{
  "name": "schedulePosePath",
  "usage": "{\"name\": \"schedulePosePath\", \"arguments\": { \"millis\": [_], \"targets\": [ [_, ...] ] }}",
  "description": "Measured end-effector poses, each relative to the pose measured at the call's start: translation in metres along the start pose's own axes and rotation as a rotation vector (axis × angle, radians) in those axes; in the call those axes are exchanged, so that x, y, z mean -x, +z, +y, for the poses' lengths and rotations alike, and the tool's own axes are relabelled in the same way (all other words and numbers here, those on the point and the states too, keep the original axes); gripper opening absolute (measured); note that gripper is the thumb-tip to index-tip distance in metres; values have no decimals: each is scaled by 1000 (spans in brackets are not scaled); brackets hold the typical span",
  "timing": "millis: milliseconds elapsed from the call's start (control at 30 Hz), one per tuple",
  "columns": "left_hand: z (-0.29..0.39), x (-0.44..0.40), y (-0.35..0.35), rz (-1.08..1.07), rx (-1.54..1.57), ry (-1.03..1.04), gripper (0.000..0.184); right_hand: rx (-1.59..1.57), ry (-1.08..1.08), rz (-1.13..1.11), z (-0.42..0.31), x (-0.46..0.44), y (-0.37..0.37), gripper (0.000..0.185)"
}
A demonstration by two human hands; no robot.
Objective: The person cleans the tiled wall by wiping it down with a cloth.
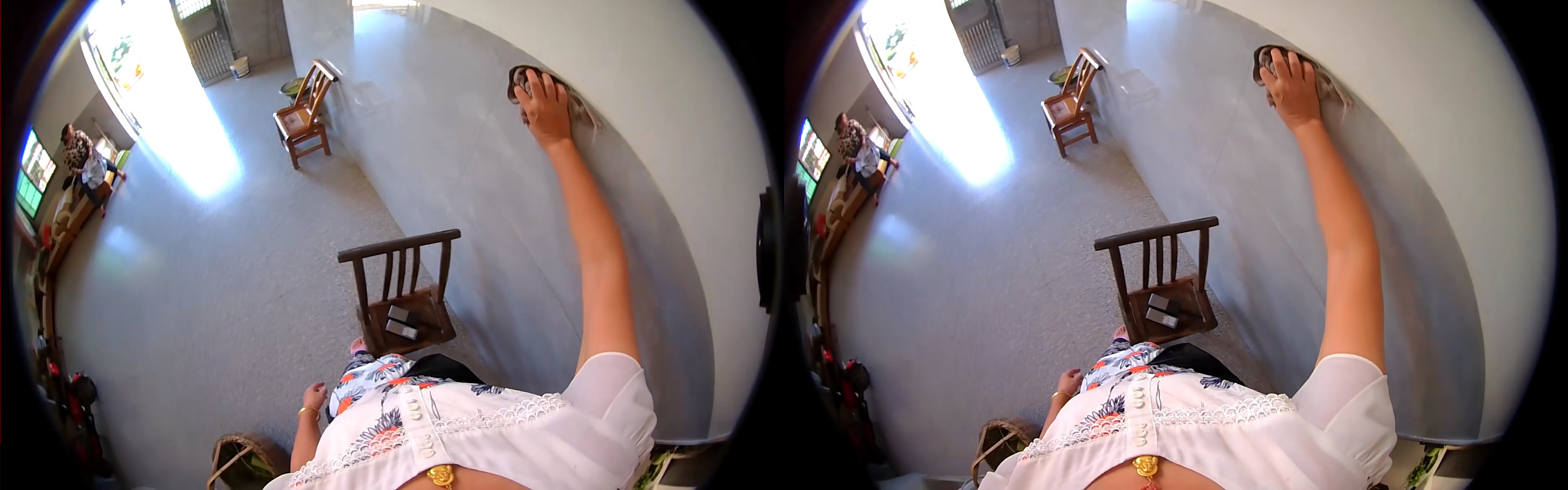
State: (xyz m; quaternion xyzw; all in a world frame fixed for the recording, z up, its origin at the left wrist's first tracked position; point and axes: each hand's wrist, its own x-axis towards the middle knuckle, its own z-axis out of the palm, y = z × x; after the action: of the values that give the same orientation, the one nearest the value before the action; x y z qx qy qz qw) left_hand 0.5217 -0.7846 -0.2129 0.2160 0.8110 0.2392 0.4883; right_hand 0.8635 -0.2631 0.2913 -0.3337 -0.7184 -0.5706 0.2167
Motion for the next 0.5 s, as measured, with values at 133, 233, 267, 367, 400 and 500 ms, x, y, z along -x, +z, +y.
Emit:
{"name": "schedulePosePath", "arguments": {
  "millis": [133, 233, 267, 367, 400, 500],
  "targets": [
    [-12, -18, -8, 57, 102, 82, 36, -76, -40, -2, -33, -36, 53, 22],
    [-23, -10, -13, 62, 92, 69, 35, -180, -110, -109, -67, -34, 87, 12],
    [-23, -1, -14, 66, 57, 21, 35, -189, -110, -117, -78, -27, 100, 12],
    [-15, 34, -20, 65, -3, -68, 35, -234, -219, -271, -110, 1, 122, 15],
    [-14, 41, -21, 65, -21, -96, 35, -241, -218, -279, -118, 12, 122, 15],
    [-34, 49, -20, 47, 51, -128, 35, -235, -341, -490, -138, 48, 120, 19]
  ]
}}
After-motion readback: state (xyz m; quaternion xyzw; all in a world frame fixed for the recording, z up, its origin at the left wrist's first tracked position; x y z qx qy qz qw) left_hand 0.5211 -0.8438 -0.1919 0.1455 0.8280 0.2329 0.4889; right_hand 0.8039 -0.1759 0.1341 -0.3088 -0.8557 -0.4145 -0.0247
